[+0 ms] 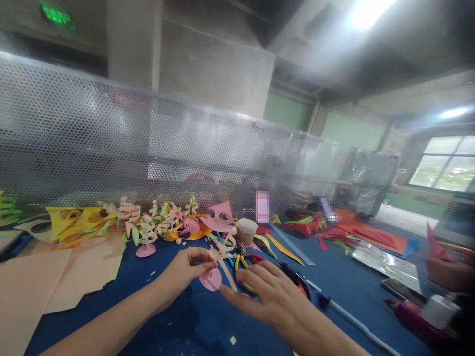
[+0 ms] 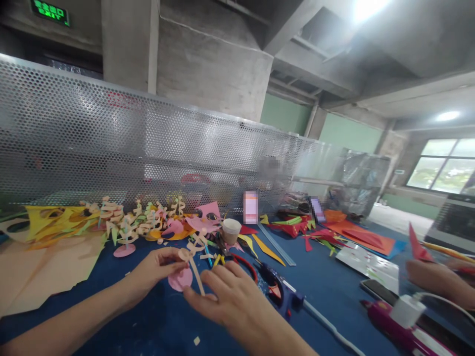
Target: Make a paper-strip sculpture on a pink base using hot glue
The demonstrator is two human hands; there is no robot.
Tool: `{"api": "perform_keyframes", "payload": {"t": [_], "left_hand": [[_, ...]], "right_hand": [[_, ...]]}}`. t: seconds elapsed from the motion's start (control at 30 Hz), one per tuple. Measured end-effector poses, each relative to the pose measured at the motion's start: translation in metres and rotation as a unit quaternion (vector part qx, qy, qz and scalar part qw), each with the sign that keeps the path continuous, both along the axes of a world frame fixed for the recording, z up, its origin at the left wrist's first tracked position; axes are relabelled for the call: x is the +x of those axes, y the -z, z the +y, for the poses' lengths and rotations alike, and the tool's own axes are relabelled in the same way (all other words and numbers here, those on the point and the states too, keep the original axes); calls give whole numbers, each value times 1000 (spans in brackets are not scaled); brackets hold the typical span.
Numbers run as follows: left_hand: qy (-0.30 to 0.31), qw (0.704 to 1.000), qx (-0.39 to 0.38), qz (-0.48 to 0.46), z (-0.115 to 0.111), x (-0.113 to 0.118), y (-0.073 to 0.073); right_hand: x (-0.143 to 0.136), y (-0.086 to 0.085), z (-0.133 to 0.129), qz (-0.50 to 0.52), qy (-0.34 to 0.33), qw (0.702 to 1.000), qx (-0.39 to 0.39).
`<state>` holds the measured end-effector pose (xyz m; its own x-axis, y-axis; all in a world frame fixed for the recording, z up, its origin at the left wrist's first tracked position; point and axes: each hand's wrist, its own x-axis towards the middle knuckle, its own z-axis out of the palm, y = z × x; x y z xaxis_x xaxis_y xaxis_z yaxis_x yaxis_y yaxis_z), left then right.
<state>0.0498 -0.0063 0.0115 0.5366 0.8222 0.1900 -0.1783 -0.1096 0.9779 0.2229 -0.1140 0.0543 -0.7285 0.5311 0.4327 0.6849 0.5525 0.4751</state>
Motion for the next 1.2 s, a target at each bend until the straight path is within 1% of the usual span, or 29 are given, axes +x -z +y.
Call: {"api": "perform_keyframes", "payload": {"t": [0.1, 0.17, 0.23, 0.37, 0.43, 0.47, 0.5, 0.57, 0.63, 0.7, 0.77, 0.8, 0.87, 0.9, 0.93, 1.03, 1.1, 1.2], "left_hand": [[3, 1000, 17, 26, -2, 1, 1], [9, 999, 28, 46, -2, 2, 2], [20, 996, 48, 72, -2, 1, 3], [43, 987, 118, 101, -4, 0, 1], [49, 982, 150, 100, -6, -1, 0], [49, 981, 159, 99, -8, -2, 0], [49, 981, 161, 97, -9, -3, 0], [56, 981, 162, 94, -11, -4, -1], [67, 982, 156, 85, -13, -4, -2], [84, 985, 133, 69, -15, -5, -4], [103, 989, 101, 43, -15, -4, -6], [112, 990, 84, 26, -15, -4, -7], [127, 991, 47, -11, -15, -3, -8], [131, 991, 26, -27, -14, -2, -8], [130, 991, 6, -37, -12, -2, -7], [115, 992, -27, -54, -8, -1, -6], [112, 991, -29, -63, -6, -1, -5], [112, 991, -30, -72, -5, -1, -7]], "right_hand": [[-14, -1, 5, -50, -22, 998, 29], [-23, -4, 8, -65, -14, 998, 21], [-32, -10, 13, -60, 8, 998, -1], [-47, -28, 22, -2, 83, 991, -107], [-47, -38, 27, 56, 117, 976, -175], [-45, -43, 31, 88, 126, 964, -218], [-42, -47, 35, 119, 128, 947, -268], [-33, -52, 45, 173, 117, 899, -386], [-22, -55, 55, 225, 88, 830, -503], [-14, -55, 61, 284, 52, 750, -595], [-7, -54, 63, 338, 17, 677, -654], [-4, -52, 63, 360, 3, 649, -670], [0, -48, 62, 395, -9, 614, -683], [1, -45, 61, 415, -6, 606, -679], [3, -42, 61, 438, 1, 604, -666], [5, -29, 62, 508, 14, 621, -597], [5, -21, 62, 544, 2, 636, -547], [4, -9, 61, 575, -19, 648, -500]]}}
